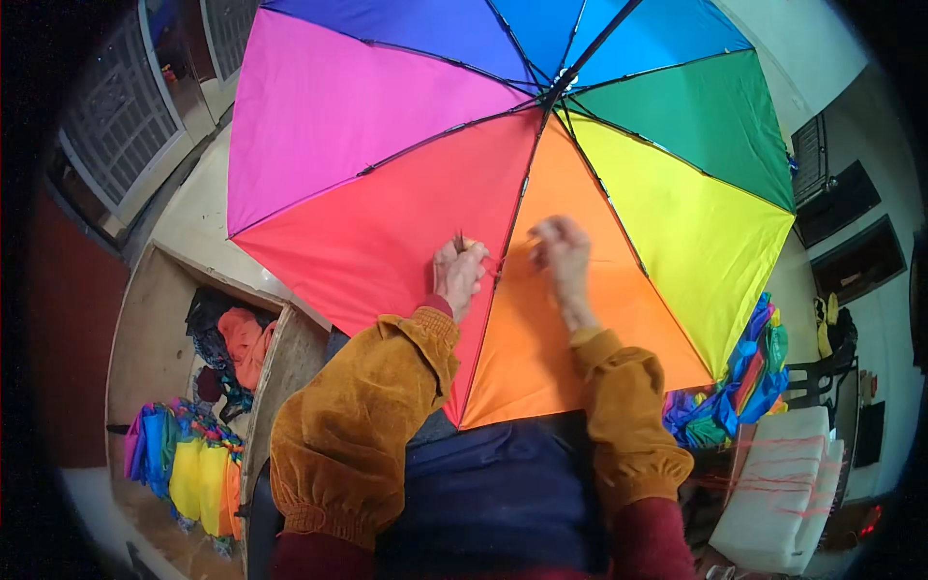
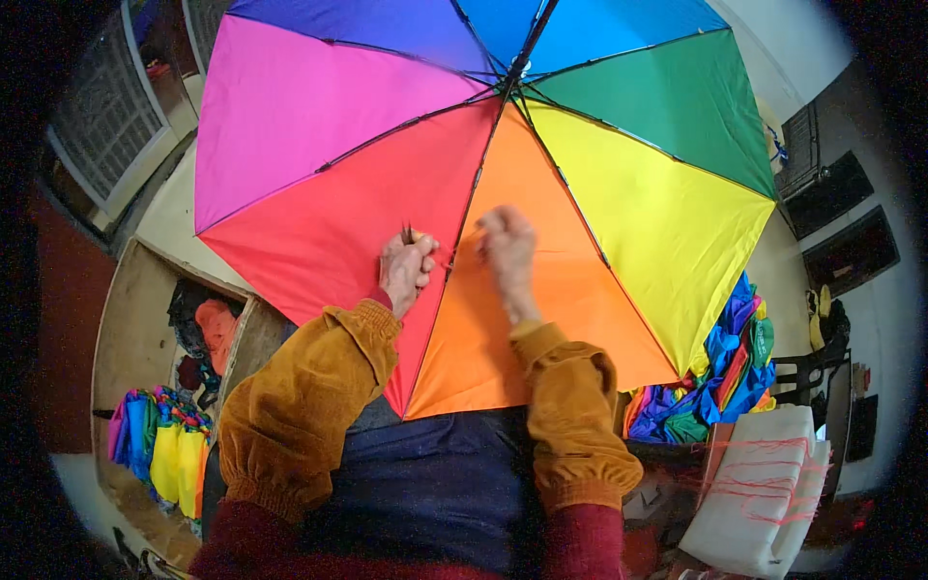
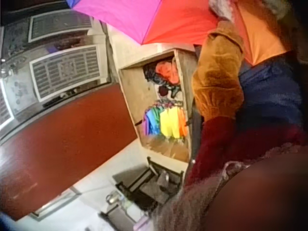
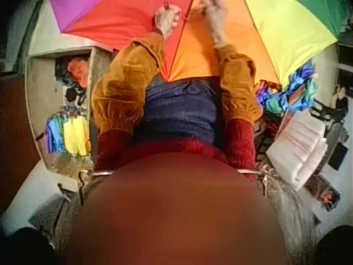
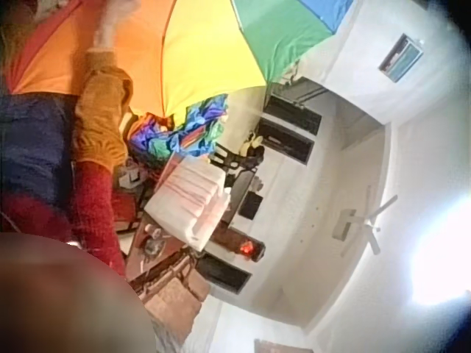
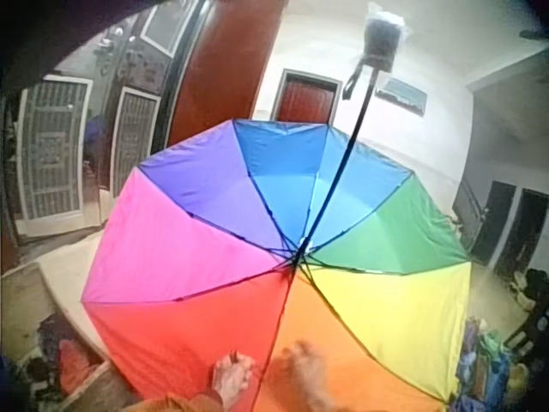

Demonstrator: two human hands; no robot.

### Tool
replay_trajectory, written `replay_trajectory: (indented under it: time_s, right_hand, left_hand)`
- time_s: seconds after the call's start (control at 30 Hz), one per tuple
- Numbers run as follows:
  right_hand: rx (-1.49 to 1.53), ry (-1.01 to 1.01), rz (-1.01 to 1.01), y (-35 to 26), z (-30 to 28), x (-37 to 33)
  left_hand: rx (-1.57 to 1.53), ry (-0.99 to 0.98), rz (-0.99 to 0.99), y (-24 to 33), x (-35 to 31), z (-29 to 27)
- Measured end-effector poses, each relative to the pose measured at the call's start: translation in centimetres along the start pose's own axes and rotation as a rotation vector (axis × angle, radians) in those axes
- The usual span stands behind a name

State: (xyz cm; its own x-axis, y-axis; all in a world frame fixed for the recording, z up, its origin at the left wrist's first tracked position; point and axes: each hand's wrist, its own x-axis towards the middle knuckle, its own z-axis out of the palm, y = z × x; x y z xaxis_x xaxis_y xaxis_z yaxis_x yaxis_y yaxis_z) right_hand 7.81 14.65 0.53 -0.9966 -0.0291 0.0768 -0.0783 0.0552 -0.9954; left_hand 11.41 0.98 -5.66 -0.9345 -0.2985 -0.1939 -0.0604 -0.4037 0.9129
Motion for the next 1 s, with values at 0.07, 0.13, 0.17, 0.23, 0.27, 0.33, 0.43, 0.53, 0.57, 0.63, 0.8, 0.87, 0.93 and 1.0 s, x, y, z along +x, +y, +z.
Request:
replay_trajectory:
  time_s: [0.07,0.13,0.17,0.23,0.27,0.33,0.43,0.53,0.57,0.63,0.8,0.87,0.93,1.0]
  right_hand:
    - [0.206,0.019,-0.011,-3.4,-2.6,1.4]
    - [0.369,-0.050,-0.094,-6.3,-5.6,3.1]
    - [0.413,-0.084,-0.171,-7.7,-6.9,3.9]
    - [0.524,-0.103,-0.254,-10.8,-8.1,5.2]
    - [0.592,-0.090,-0.261,-12.4,-8.1,5.6]
    - [0.606,-0.100,-0.318,-14.8,-7.8,5.8]
    - [0.582,-0.145,-0.410,-17.0,-8.4,6.1]
    - [0.525,-0.222,-0.466,-18.7,-8.5,5.8]
    - [0.477,-0.206,-0.467,-19.1,-8.1,5.4]
    - [0.381,-0.174,-0.468,-19.6,-7.5,4.8]
    - [0.379,-0.214,-0.460,-19.5,-8.5,5.3]
    - [0.384,-0.265,-0.457,-19.6,-8.9,5.3]
    - [0.386,-0.294,-0.453,-20.0,-9.1,5.4]
    - [0.338,-0.220,-0.547,-20.9,-9.6,5.4]
  left_hand:
    - [-0.157,-0.001,-0.102,1.3,-0.5,0.3]
    - [0.004,-0.052,-0.097,1.8,-0.4,0.7]
    - [0.086,-0.078,-0.096,1.7,-0.2,1.0]
    - [0.122,-0.133,-0.099,1.2,0.3,0.5]
    - [0.147,-0.179,-0.096,1.1,0.5,0.0]
    - [0.179,-0.230,-0.097,0.9,0.7,-0.6]
    - [0.267,-0.238,-0.095,1.3,0.4,-0.4]
    - [0.360,-0.328,-0.034,1.6,0.3,-0.9]
    - [0.402,-0.365,-0.005,1.6,0.2,-1.0]
    - [0.492,-0.375,0.120,1.3,0.1,-1.0]
    - [0.729,-0.380,0.349,0.6,0.2,-0.8]
    - [0.760,-0.375,0.335,0.4,0.4,-0.9]
    - [0.860,-0.369,0.537,0.3,0.5,-1.1]
    - [0.910,-0.358,0.632,0.0,0.5,-1.5]
